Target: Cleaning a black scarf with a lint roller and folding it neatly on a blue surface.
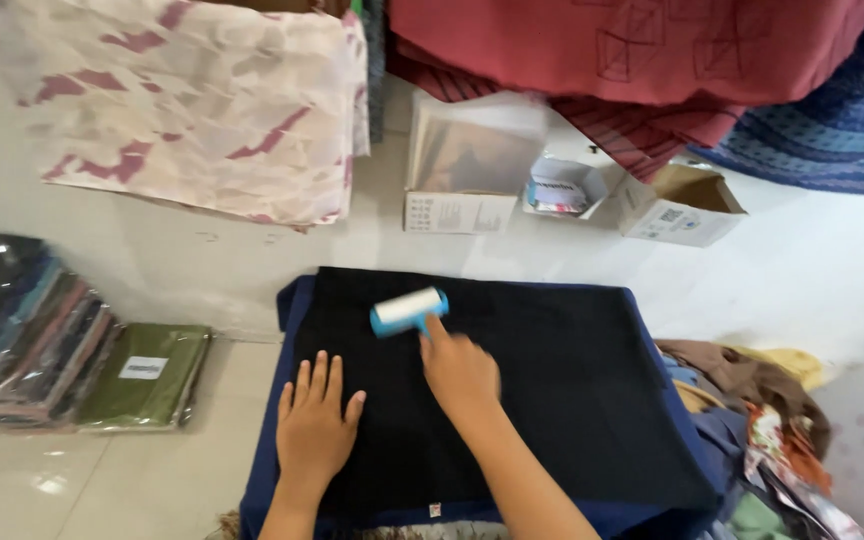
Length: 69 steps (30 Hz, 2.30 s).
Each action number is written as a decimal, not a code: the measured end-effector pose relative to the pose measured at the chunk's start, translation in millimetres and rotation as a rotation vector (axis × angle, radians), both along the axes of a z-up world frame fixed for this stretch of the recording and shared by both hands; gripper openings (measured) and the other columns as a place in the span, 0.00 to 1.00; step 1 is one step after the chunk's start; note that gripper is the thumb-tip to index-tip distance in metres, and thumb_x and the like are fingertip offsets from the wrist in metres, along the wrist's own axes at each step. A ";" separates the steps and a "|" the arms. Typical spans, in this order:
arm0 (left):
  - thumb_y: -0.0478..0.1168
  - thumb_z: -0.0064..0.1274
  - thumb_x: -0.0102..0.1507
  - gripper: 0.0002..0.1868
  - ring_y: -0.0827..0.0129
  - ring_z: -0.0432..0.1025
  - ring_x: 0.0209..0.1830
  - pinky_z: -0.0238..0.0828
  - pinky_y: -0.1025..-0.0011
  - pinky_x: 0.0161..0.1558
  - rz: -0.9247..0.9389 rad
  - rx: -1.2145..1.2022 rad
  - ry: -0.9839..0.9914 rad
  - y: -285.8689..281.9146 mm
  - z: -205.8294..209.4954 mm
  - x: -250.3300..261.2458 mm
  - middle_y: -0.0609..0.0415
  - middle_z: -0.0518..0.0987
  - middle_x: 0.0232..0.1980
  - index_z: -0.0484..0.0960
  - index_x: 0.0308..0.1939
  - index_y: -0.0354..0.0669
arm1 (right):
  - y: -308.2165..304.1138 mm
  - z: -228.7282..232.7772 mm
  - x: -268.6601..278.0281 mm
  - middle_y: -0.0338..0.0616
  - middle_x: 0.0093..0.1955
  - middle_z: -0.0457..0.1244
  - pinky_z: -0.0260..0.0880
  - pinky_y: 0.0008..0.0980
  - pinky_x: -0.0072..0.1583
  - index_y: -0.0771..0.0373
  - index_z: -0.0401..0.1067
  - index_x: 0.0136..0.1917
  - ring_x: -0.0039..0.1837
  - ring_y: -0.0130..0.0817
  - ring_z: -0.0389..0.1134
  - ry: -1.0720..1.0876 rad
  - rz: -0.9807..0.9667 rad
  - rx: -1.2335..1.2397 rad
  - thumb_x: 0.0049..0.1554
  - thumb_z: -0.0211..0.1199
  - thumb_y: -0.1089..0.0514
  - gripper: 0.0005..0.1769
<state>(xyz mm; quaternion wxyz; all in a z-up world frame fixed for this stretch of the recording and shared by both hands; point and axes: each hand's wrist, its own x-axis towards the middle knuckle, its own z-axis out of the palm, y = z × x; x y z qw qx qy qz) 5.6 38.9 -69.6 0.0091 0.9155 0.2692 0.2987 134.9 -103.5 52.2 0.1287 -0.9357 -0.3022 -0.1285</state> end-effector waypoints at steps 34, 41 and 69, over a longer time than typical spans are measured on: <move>0.67 0.32 0.66 0.39 0.60 0.53 0.82 0.50 0.58 0.75 0.009 -0.155 0.297 5.8 11.7 -1.0 0.57 0.62 0.80 0.64 0.75 0.52 | -125.1 -3.8 6.0 0.48 0.31 0.69 0.72 0.46 0.34 0.49 0.70 0.65 0.31 0.50 0.72 -0.133 -0.218 0.075 0.61 0.59 0.45 0.20; 0.67 0.29 0.66 0.39 0.62 0.50 0.83 0.47 0.57 0.76 0.025 -0.180 0.356 8.9 4.3 -0.1 0.59 0.58 0.82 0.60 0.77 0.54 | -280.7 -44.4 -88.2 0.36 0.37 0.75 0.78 0.32 0.37 0.34 0.68 0.69 0.35 0.32 0.78 0.168 -0.289 0.095 0.54 0.64 0.45 0.29; 0.71 0.27 0.65 0.41 0.66 0.54 0.83 0.48 0.55 0.78 0.136 -0.106 0.397 32.7 -53.2 13.3 0.65 0.61 0.82 0.62 0.78 0.62 | -249.1 0.3 50.6 0.49 0.44 0.72 0.71 0.48 0.43 0.46 0.71 0.66 0.43 0.53 0.73 -0.026 -0.376 0.132 0.59 0.60 0.41 0.23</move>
